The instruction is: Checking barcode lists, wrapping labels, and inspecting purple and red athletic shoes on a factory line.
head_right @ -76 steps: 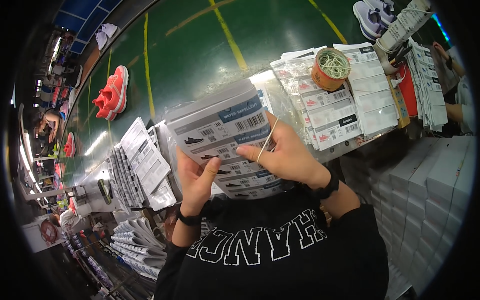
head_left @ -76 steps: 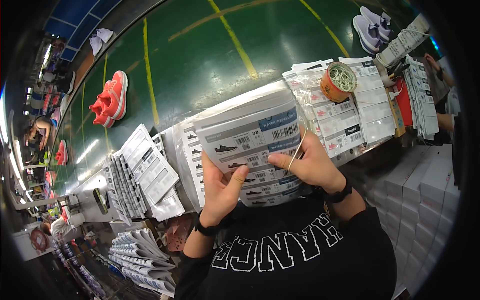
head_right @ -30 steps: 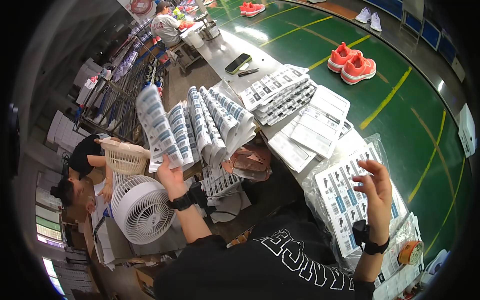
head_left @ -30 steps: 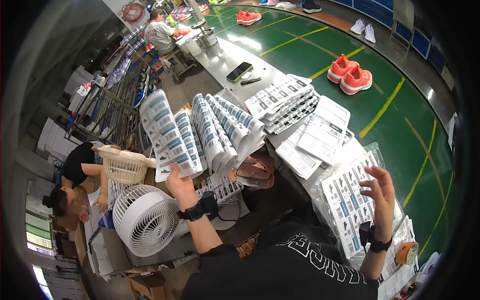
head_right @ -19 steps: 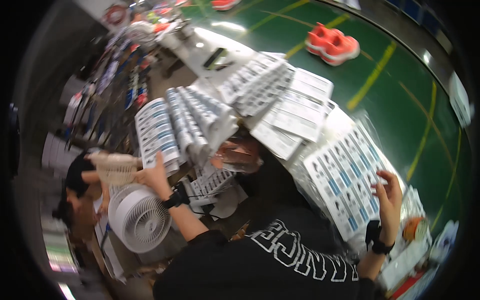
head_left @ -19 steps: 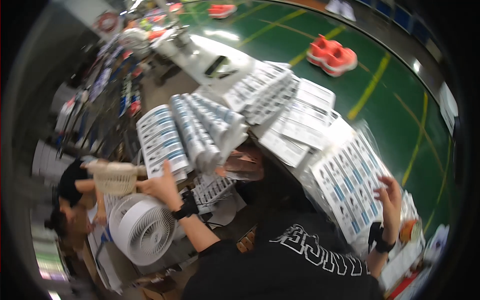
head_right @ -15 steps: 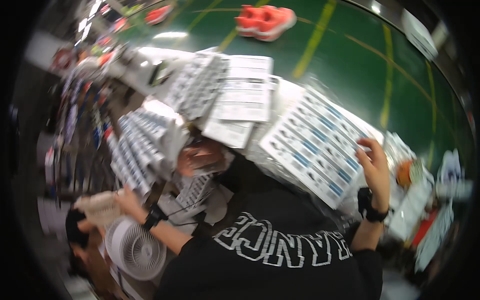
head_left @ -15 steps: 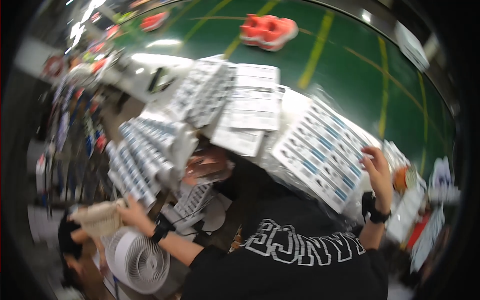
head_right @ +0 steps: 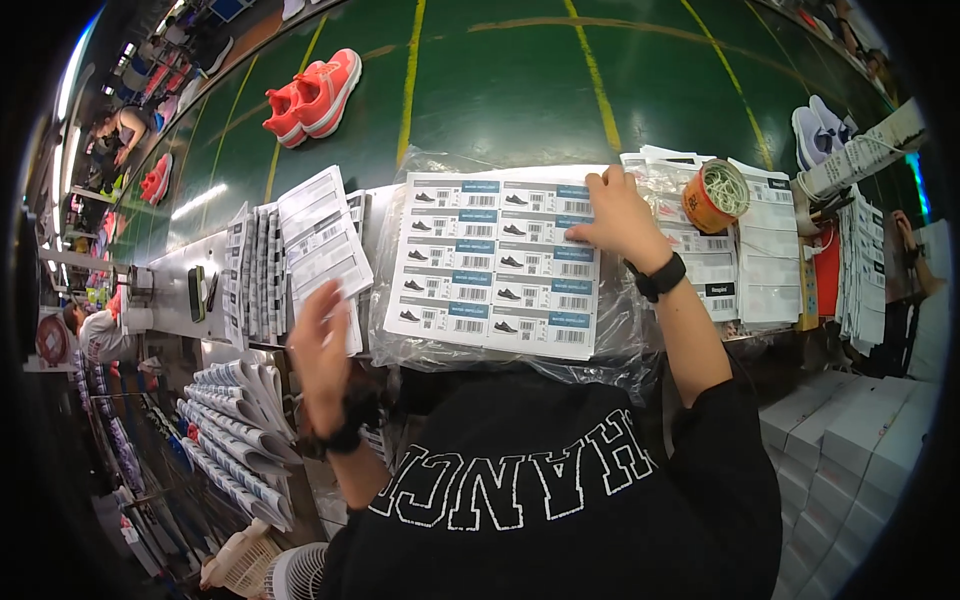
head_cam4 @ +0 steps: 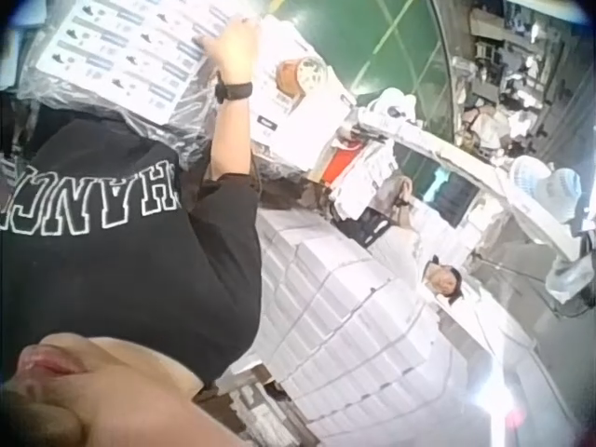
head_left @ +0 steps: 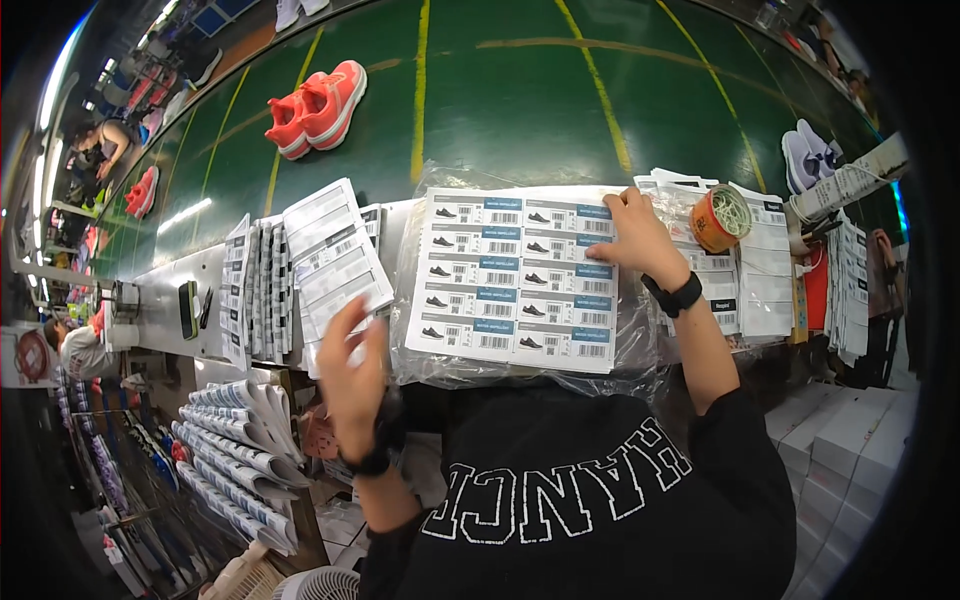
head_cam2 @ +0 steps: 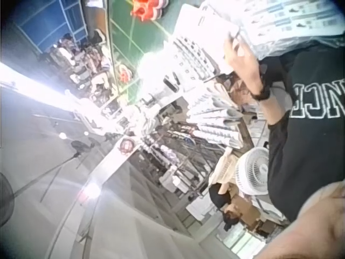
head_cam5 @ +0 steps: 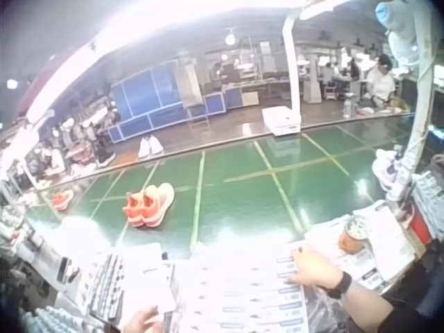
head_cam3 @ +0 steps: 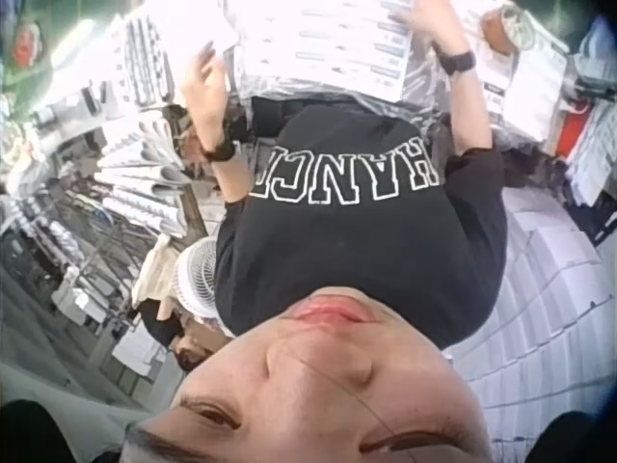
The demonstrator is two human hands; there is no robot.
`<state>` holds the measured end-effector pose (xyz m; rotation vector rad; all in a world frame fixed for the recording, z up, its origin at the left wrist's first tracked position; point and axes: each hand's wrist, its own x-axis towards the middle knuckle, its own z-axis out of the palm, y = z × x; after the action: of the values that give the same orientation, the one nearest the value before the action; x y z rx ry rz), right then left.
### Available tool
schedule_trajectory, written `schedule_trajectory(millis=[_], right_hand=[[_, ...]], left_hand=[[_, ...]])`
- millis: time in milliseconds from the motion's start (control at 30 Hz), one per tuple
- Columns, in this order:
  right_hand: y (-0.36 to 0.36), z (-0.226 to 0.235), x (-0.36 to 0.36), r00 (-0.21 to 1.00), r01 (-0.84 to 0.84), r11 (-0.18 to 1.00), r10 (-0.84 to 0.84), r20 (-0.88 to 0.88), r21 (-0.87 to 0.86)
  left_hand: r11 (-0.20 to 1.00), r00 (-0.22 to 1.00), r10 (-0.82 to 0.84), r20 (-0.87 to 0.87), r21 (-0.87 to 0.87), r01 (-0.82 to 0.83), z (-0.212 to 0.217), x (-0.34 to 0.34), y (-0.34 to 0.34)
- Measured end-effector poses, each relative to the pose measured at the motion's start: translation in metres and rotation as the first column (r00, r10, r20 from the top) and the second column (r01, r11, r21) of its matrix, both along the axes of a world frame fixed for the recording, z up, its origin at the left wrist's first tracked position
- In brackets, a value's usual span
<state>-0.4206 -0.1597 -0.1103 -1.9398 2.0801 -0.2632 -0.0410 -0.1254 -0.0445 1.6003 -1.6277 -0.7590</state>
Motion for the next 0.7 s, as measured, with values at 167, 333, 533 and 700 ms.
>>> schedule_trajectory(millis=[167,333,533,700], right_hand=[[-0.007,0.002,-0.004,0.996,0.035,0.992,-0.045,0.078,0.124],[0.010,-0.001,-0.005,0.949,-0.051,0.999,0.046,0.311,0.007],[0.071,0.063,0.001,0.815,-0.284,0.890,0.420,0.400,-0.356],[0.110,0.055,0.001,-0.097,-0.118,0.979,0.157,0.983,-0.168]], left_hand=[[0.933,0.874,-0.275,0.401,-0.109,0.343,-0.076,-0.039,-0.056],[0.971,0.897,-0.212,0.388,0.190,0.147,-0.075,-0.052,-0.064],[0.882,0.905,-0.404,0.134,-0.204,0.424,-0.072,-0.028,-0.059],[0.902,0.808,-0.240,-0.539,0.185,0.391,-0.046,0.002,-0.021]])
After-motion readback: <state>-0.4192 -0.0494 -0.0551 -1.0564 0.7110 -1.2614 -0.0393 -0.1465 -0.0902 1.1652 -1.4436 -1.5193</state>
